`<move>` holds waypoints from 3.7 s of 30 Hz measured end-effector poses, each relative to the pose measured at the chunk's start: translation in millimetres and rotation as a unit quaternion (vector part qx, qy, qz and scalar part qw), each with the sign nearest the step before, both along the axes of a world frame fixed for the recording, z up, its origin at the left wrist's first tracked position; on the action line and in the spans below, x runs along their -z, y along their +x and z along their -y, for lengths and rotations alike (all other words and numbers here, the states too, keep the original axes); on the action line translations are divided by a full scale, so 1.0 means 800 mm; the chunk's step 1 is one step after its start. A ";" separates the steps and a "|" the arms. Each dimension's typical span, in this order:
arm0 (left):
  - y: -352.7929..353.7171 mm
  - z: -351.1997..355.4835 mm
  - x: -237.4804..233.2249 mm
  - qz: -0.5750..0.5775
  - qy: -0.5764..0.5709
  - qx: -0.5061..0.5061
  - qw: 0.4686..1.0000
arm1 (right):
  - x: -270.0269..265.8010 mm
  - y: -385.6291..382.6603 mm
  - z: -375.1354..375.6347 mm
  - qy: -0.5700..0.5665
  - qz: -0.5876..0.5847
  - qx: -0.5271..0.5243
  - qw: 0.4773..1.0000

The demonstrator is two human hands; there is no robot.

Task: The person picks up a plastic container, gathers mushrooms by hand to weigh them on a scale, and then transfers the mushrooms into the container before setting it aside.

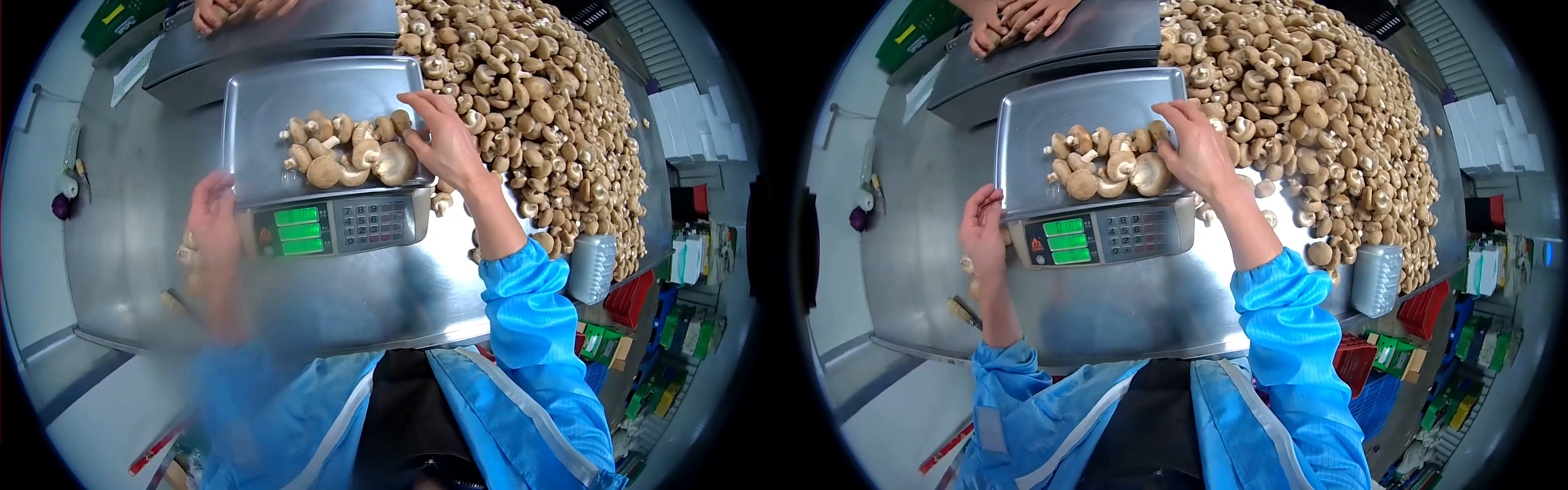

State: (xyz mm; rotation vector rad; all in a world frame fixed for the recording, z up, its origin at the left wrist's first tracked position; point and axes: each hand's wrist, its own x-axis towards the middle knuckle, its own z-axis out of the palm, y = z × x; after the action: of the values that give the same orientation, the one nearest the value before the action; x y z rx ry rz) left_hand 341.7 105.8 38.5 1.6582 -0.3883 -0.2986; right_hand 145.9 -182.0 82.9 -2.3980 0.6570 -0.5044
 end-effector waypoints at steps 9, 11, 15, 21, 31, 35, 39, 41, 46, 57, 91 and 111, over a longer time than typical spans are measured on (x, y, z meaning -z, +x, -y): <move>-0.013 -0.008 0.008 0.023 -0.027 -0.020 0.999 | 0.013 -0.030 0.000 0.297 0.194 0.153 0.922; -0.018 -0.012 0.004 0.012 -0.027 -0.038 0.999 | 0.017 -0.066 -0.007 0.446 0.299 0.219 0.815; -0.023 -0.008 0.010 0.034 -0.037 -0.039 0.998 | 0.045 -0.112 -0.029 0.461 0.288 0.292 0.787; -0.056 0.049 -0.003 0.036 0.012 -0.020 0.999 | 0.006 -0.047 -0.069 0.244 0.253 0.079 0.933; -0.077 0.073 -0.007 0.069 -0.037 0.020 0.997 | 0.020 0.030 -0.092 -0.057 0.156 -0.011 0.986; -0.074 0.045 -0.007 0.045 -0.001 -0.020 0.999 | 0.027 -0.011 -0.090 -0.027 0.208 0.012 0.978; -0.076 0.016 -0.003 0.039 -0.001 -0.035 0.999 | 0.063 -0.106 -0.104 0.045 0.153 0.073 0.984; -0.080 0.001 0.003 0.056 0.001 -0.028 0.998 | 0.074 -0.163 -0.113 0.058 0.106 0.111 0.986; -0.130 0.000 0.017 0.041 0.053 0.024 0.997 | 0.079 -0.277 -0.097 0.031 0.073 0.203 0.976; -0.359 0.109 0.052 0.086 0.081 0.362 0.925 | 0.073 -0.496 -0.044 0.059 -0.069 0.485 0.870; -0.367 0.099 0.089 -0.304 0.130 0.313 0.890 | 0.046 -0.663 0.074 -0.059 -0.201 0.405 0.890; -0.421 0.168 0.078 -0.295 0.096 0.389 0.868 | 0.053 -0.651 0.082 -0.063 -0.207 0.461 0.861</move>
State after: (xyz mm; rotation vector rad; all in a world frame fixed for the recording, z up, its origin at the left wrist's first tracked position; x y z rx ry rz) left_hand 5.0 -28.9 -24.0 1.4314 -0.5530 -1.4498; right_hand -374.7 -247.5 40.2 -2.1798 2.0526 -0.3923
